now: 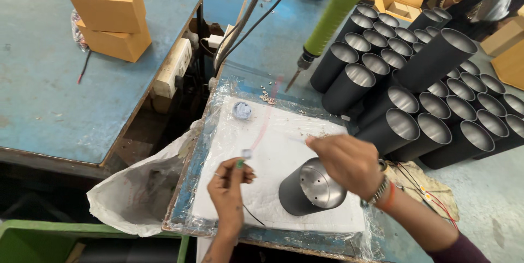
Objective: The person inserts an LED module with red and black wires into a perforated metal cylinder, threads the wires through a hole, and secures the LED with a screw using a green electric screwdriver. The person then places the assembled unit into a green bin.
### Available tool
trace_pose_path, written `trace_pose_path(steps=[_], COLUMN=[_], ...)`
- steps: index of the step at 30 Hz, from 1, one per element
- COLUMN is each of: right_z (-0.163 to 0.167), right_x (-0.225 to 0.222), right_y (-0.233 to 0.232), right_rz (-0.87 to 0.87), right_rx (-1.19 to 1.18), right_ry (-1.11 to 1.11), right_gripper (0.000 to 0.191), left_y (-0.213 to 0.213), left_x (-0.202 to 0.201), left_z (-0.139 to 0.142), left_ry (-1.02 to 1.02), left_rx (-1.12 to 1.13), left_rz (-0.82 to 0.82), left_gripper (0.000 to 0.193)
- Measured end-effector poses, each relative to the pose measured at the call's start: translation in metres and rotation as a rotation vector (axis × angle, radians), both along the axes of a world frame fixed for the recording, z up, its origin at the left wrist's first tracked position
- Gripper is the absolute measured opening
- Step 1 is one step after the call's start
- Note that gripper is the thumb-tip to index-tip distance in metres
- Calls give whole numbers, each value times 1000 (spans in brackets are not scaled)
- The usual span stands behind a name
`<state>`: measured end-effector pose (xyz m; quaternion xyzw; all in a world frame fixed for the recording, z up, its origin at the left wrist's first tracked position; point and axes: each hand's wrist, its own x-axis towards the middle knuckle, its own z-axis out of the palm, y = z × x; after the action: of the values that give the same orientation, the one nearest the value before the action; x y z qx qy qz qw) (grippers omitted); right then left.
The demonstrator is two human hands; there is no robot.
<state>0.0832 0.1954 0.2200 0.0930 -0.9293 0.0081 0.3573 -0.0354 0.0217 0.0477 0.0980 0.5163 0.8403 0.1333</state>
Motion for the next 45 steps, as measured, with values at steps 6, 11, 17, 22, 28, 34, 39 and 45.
trace_pose_path(steps=[6, 11, 17, 22, 28, 34, 39, 45], right_z=[-41, -88, -129, -142, -140, -131, -123, -99], right_x=[-87, -150, -193, -206, -205, -203, -202, -185], right_y=[35, 58, 74, 73, 72, 72, 72, 67], right_rz=[34, 11, 76, 20, 4, -35, -79, -67], right_rx=[-204, -144, -99, -105, -147, -245, -403, -724], right_ry=[-109, -338, -386, -475, -523, -552, -533, -631], right_gripper=[13, 15, 15, 17, 19, 18, 17, 13], left_y=[-10, -8, -6, -4, -3, -1, 0, 2], left_x=[-37, -38, -34, -32, -29, -28, -28, -29], left_z=[-47, -57, -54, -57, -65, -71, -73, -75], left_ry=[-60, -9, -63, -58, -66, -59, -47, -50], left_rx=[49, 9, -8, -34, -68, -51, -36, -26], left_rz=[208, 170, 166, 151, 134, 126, 130, 124], left_gripper=[13, 15, 15, 14, 15, 15, 16, 15])
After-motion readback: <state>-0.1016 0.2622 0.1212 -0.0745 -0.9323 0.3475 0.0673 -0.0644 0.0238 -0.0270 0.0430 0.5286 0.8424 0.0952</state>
